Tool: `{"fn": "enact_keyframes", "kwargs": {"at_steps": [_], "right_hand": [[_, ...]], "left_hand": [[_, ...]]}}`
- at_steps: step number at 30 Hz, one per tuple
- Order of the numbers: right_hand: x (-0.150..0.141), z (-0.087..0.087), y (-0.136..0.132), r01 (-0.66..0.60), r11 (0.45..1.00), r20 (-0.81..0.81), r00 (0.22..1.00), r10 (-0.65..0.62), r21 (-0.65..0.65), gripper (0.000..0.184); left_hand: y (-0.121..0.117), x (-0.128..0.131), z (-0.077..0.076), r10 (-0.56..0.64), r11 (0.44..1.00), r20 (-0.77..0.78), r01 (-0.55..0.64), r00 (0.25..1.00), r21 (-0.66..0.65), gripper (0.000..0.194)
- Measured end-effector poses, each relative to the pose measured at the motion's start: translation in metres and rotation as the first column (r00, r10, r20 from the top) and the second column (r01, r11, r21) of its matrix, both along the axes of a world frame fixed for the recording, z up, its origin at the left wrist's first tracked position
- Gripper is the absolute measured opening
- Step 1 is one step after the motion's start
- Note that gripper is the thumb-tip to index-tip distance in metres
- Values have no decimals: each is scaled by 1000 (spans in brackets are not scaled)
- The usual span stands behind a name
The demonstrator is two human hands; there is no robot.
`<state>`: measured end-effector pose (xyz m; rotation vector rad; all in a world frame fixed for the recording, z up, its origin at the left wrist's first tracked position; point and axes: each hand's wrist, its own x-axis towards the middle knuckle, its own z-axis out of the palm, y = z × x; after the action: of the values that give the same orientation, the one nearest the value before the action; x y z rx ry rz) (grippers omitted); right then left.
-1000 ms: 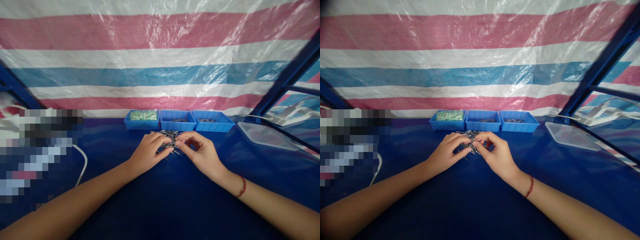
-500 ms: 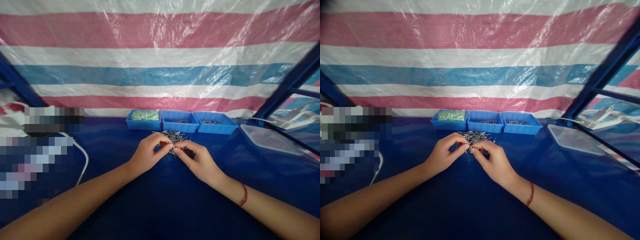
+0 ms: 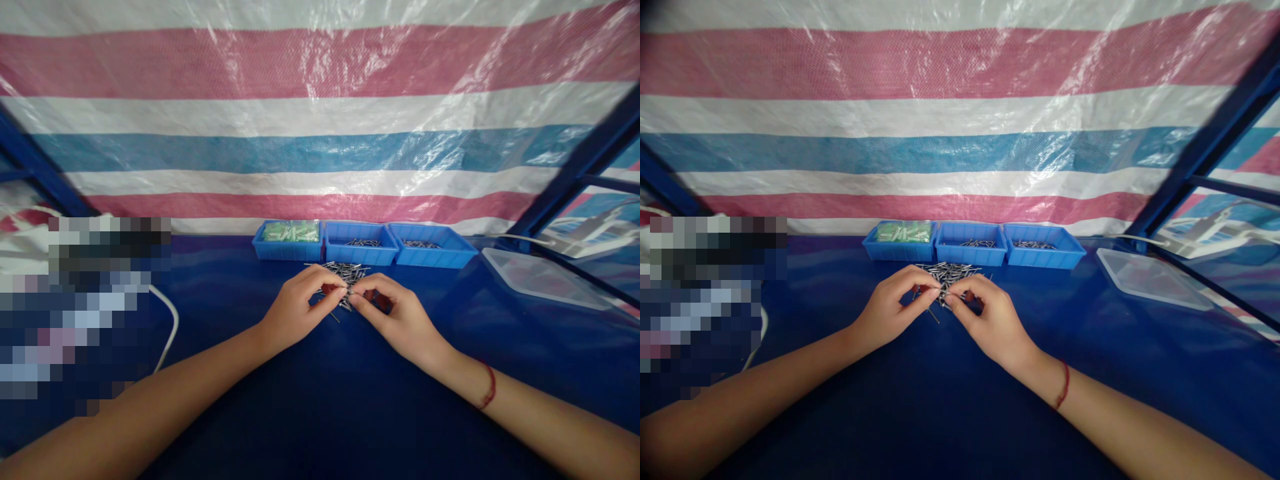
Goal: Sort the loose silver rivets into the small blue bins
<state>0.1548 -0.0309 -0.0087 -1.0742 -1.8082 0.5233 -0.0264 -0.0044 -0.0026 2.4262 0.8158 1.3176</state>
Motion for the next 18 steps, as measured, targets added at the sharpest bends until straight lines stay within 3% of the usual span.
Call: {"fn": "enact_keyframes", "kwargs": {"at_steps": [5, 10, 15, 18], "right_hand": [[3, -1, 1, 64, 998, -88, 994, -62, 16, 9], [3, 4, -3, 53, 993, -102, 994, -42, 105, 7], [2, 12, -10, 30, 984, -17, 999, -27, 178, 6], [11, 22, -4, 81, 970, 60, 993, -97, 231, 11]], "left_hand": [[2, 0, -2, 23, 1000, -11, -23, 1000, 0, 5], [4, 0, -2, 30, 999, -44, -31, 999, -22, 6], [3, 0, -2, -1, 1000, -69, -1, 998, -29, 8], [3, 0, -3, 63, 997, -63, -66, 996, -42, 11]]}}
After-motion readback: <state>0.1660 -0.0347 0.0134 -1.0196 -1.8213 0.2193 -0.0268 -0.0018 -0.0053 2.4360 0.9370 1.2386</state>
